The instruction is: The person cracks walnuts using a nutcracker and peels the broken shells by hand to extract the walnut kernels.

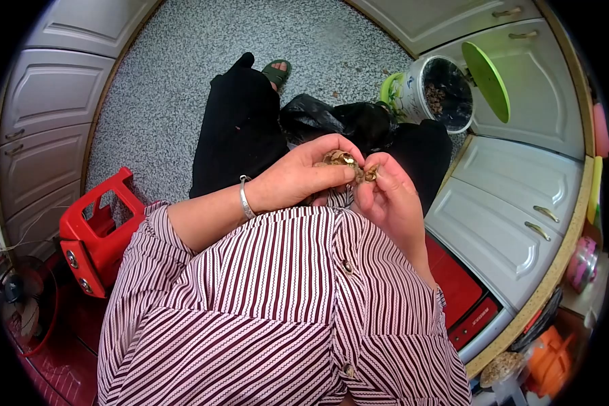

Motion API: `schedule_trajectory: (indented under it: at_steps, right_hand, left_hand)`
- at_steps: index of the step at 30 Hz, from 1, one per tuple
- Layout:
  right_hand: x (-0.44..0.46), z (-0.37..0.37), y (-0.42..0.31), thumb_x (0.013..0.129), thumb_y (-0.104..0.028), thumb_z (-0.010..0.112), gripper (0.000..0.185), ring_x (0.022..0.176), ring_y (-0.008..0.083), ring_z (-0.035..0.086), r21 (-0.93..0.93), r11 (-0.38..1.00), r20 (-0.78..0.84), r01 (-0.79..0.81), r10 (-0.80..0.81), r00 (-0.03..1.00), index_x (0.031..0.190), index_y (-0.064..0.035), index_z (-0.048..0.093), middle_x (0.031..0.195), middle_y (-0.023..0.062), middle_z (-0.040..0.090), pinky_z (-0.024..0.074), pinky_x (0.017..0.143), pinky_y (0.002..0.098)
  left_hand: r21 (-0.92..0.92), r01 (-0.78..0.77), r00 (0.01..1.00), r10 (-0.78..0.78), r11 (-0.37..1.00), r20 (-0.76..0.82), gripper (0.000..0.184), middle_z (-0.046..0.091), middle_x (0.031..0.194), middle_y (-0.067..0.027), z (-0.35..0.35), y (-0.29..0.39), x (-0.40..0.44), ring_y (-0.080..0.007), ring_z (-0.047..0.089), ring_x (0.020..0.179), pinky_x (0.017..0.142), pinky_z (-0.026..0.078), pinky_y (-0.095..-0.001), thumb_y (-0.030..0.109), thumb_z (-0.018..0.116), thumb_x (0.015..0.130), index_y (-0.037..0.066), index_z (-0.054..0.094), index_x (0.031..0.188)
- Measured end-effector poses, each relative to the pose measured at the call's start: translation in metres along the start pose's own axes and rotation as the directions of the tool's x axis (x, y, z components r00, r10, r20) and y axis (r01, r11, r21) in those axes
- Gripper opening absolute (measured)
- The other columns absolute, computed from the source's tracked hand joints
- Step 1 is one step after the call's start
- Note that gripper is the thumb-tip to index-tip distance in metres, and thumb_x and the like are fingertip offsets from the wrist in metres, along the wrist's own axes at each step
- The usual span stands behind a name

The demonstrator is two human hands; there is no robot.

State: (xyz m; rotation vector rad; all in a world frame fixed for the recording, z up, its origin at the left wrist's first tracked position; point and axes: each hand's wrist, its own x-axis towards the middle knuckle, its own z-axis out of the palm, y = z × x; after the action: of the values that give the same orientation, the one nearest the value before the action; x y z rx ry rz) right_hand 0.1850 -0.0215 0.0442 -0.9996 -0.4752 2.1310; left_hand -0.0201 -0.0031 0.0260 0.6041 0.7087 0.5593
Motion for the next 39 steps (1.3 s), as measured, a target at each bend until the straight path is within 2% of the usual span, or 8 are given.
schedule_trajectory:
  at_steps: [6,9,13,16,18,22,31,39]
  right_hand:
    - [-0.001,0.005,-0.003,0.100,-0.015,0.043,0.015,0.058,0.0112,0.048,0.170,0.984,0.078,0.052,-0.066,0.995,0.107,-0.0034,0.050,0.085,0.0135,0.062,0.0379,0.053,0.0215]
    - [-0.002,-0.001,0.000,0.098,-0.013,0.044,0.014,0.061,0.0127,0.049,0.084,0.990,0.138,0.114,-0.125,0.982,0.106,-0.0026,0.050,0.089,0.0139,0.061,0.0398,0.055,0.0222]
    - [-0.006,0.004,-0.005,0.096,-0.008,0.048,0.011,0.062,0.0105,0.049,0.122,0.984,0.027,0.127,-0.131,0.991,0.105,-0.0031,0.050,0.088,0.0116,0.061,0.0397,0.055,0.0211]
    - [-0.008,0.002,-0.009,0.093,-0.002,0.055,0.016,0.070,0.0072,0.053,-0.148,0.984,0.062,0.100,-0.092,0.994,0.109,-0.0030,0.050,0.090,0.0086,0.062,0.0426,0.061,0.0191]
    - [-0.011,0.021,-0.009,0.092,0.000,0.061,0.024,0.080,0.0047,0.057,-0.364,0.930,-0.139,0.045,-0.103,0.985,0.112,-0.0020,0.049,0.092,0.0054,0.062,0.0449,0.069,0.0179]
    - [-0.006,0.018,0.000,0.094,-0.004,0.065,0.027,0.090,0.0060,0.059,-0.395,0.901,-0.039,0.179,-0.211,0.977,0.114,-0.0012,0.048,0.096,0.0046,0.062,0.0461,0.078,0.0194]
    - [-0.012,0.019,-0.002,0.092,-0.002,0.062,0.023,0.081,0.0047,0.058,-0.688,0.701,-0.002,0.190,-0.263,0.965,0.111,-0.0021,0.049,0.091,0.0030,0.061,0.0443,0.072,0.0190]
    - [-0.014,0.018,0.002,0.091,0.001,0.059,0.022,0.082,0.0034,0.057,-0.451,0.885,-0.019,0.114,-0.137,0.990,0.110,-0.0043,0.047,0.091,0.0011,0.059,0.0443,0.071,0.0185]
  left_hand:
    - [-0.076,-0.020,1.000,0.019,0.997,-0.017,0.029,0.060,0.087,-0.0031,0.001,-0.001,0.001,-0.0040,0.049,0.056,0.049,0.040,-0.0170,0.022,0.056,0.098,0.006,0.053,0.121]
    - [-0.157,-0.019,1.000,0.020,0.987,0.009,0.031,0.060,0.088,-0.0048,-0.003,0.000,-0.001,-0.0049,0.050,0.057,0.049,0.041,-0.0173,0.024,0.053,0.099,0.006,0.052,0.124]
    - [-0.152,-0.024,0.998,0.034,0.988,0.059,0.032,0.059,0.091,-0.0059,-0.006,0.001,-0.004,-0.0049,0.051,0.058,0.049,0.041,-0.0172,0.023,0.049,0.100,0.005,0.050,0.127]
    - [-0.086,-0.099,0.995,0.098,0.991,-0.013,0.031,0.059,0.092,-0.0050,-0.002,-0.007,-0.003,-0.0040,0.050,0.059,0.049,0.041,-0.0170,0.022,0.050,0.100,0.007,0.050,0.127]
    - [-0.094,-0.109,0.994,0.110,0.990,0.003,0.030,0.058,0.094,-0.0037,-0.002,-0.008,-0.005,-0.0035,0.048,0.058,0.049,0.041,-0.0166,0.023,0.052,0.101,0.008,0.050,0.127]
    - [-0.016,-0.173,0.985,0.173,0.985,0.024,0.030,0.056,0.098,0.0003,0.000,-0.011,-0.005,-0.0018,0.047,0.060,0.051,0.041,-0.0163,0.025,0.058,0.100,0.011,0.052,0.125]
    - [0.050,-0.198,0.980,0.198,0.979,0.008,0.023,0.055,0.097,0.0026,0.004,-0.015,-0.003,-0.0016,0.048,0.077,0.065,0.042,-0.0177,0.021,0.055,0.101,0.009,0.048,0.119]
    - [0.219,-0.194,0.976,0.167,0.956,0.136,0.017,0.053,0.092,0.0024,-0.001,-0.011,-0.008,-0.0019,0.046,0.077,0.066,0.039,-0.0192,0.019,0.049,0.103,0.006,0.048,0.114]
